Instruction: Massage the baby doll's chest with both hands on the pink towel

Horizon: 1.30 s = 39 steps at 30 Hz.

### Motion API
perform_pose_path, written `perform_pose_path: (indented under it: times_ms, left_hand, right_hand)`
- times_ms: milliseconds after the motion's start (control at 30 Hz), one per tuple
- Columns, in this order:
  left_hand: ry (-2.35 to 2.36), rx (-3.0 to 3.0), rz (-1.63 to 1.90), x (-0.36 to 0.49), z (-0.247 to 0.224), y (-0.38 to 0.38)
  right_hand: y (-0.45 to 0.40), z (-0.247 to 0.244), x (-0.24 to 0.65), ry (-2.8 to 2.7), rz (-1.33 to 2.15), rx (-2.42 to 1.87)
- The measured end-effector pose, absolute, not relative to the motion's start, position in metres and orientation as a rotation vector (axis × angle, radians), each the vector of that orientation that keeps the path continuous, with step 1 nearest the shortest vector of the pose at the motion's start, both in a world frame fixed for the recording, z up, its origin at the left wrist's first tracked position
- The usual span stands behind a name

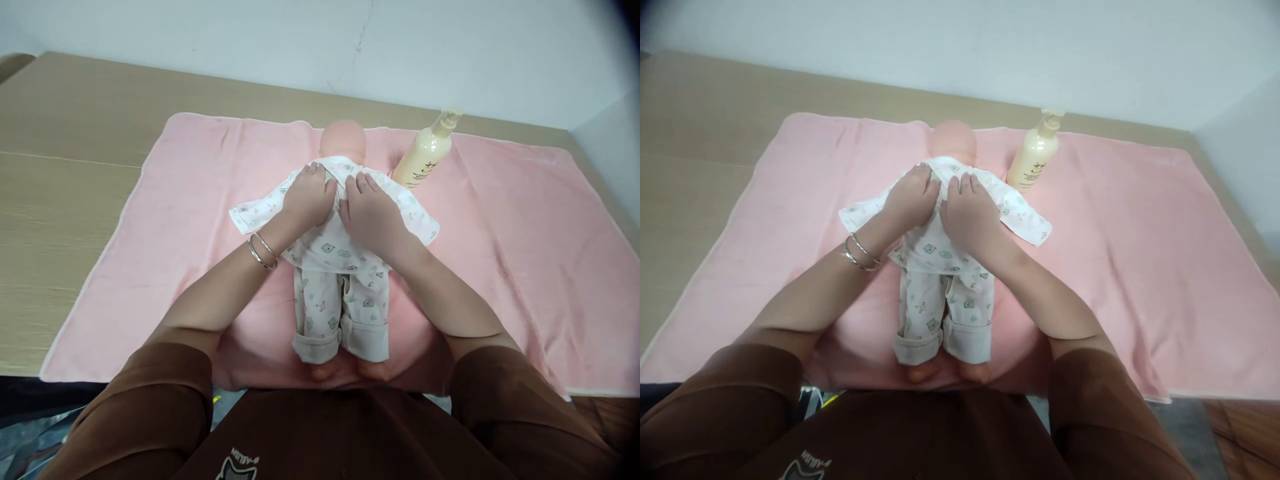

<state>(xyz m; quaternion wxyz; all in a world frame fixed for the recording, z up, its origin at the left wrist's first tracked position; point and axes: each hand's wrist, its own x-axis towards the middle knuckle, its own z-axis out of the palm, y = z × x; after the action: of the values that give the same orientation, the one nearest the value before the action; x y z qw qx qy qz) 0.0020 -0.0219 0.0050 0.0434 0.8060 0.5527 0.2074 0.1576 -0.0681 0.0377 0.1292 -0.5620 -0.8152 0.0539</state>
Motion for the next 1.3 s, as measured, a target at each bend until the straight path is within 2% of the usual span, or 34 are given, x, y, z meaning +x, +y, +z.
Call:
perform_pose_path:
  times_ms: [233, 433, 600, 833, 1100, 1300]
  left_hand:
    - [1.710, 2.467, 0.869, 0.028, -0.008, -0.055]
    - [1.656, 2.300, 0.933, 0.017, 0.001, -0.041]
    - [1.629, 2.142, 1.000, 0.002, -0.012, -0.008]
    - [1.619, 2.267, 0.932, 0.016, -0.011, -0.033]
    - [1.725, 2.199, 0.770, 0.005, 0.005, -0.016]
    - [1.753, 2.211, 0.928, 0.006, -0.014, -0.009]
  right_hand:
    - [-0.022, 0.031, 0.177, -2.169, 0.458, -1.819]
    - [-0.033, 0.038, 0.169, -2.269, 0.306, -1.822]
    - [-0.060, 0.043, 0.156, -2.268, 0.139, -1.860]
    - [-0.027, 0.040, 0.177, -2.218, 0.352, -1.793]
    - [-0.054, 0.041, 0.161, -2.394, 0.037, -1.755]
    - [-0.046, 0.040, 0.162, -2.312, 0.115, -1.753]
